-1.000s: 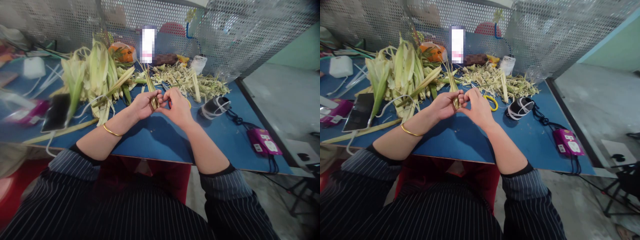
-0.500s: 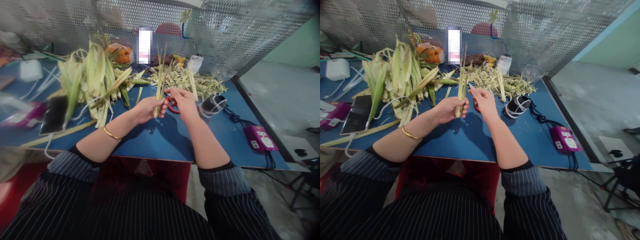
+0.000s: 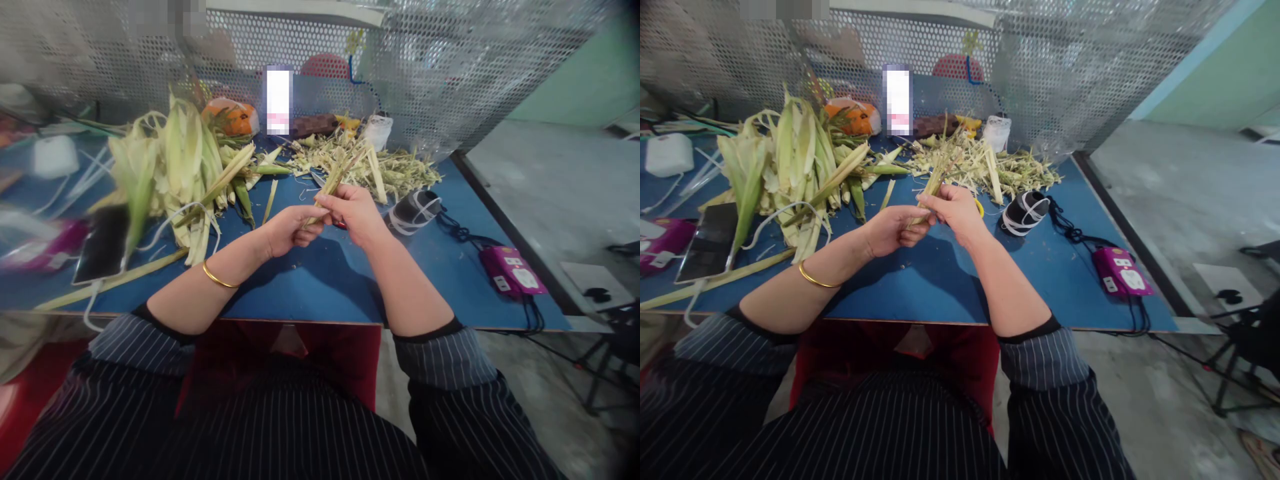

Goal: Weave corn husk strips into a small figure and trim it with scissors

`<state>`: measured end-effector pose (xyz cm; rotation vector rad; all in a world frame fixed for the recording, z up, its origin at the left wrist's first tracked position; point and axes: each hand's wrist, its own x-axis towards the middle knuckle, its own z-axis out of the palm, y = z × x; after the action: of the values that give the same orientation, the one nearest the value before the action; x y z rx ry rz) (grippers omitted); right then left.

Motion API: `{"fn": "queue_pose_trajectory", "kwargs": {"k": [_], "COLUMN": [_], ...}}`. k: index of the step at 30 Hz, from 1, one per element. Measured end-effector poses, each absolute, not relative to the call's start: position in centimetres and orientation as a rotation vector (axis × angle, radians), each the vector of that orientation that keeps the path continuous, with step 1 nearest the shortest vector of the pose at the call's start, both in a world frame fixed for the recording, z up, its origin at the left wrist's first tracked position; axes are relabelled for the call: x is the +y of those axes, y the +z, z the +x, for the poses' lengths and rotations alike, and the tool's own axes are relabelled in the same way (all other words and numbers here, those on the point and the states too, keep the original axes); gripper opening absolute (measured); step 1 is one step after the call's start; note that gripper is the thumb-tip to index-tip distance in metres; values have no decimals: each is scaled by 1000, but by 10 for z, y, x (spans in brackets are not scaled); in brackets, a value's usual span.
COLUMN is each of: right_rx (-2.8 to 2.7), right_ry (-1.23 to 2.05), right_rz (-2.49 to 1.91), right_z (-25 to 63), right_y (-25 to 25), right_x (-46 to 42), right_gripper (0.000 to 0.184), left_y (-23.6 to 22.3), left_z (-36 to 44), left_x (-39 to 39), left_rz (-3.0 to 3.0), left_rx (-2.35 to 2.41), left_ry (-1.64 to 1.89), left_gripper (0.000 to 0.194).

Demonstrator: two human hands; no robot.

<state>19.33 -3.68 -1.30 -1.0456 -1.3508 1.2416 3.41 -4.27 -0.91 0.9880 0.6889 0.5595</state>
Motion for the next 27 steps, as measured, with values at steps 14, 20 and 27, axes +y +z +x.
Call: {"fn": "queue_pose_trajectory", "kwargs": {"k": [14,20,27], "right_rx": [-1192,-1220,-1155], "right_ry": [1362,1362,1098], "right_rz": [-949,-896,-967], "right_z": [206,211,219], "right_y": [-5,-5,4], "right_x": [-33,-30,-28], "right_gripper": [31,31,32], "left_y": [-8,-6,0], "left_z": [33,31,24], "left_x": [-47,-45,-40], "left_rz": [1326,1319,1403], "left_rx": [760,771,800], "left_ry": [568,547,560], "left_gripper": [34,36,26]}}
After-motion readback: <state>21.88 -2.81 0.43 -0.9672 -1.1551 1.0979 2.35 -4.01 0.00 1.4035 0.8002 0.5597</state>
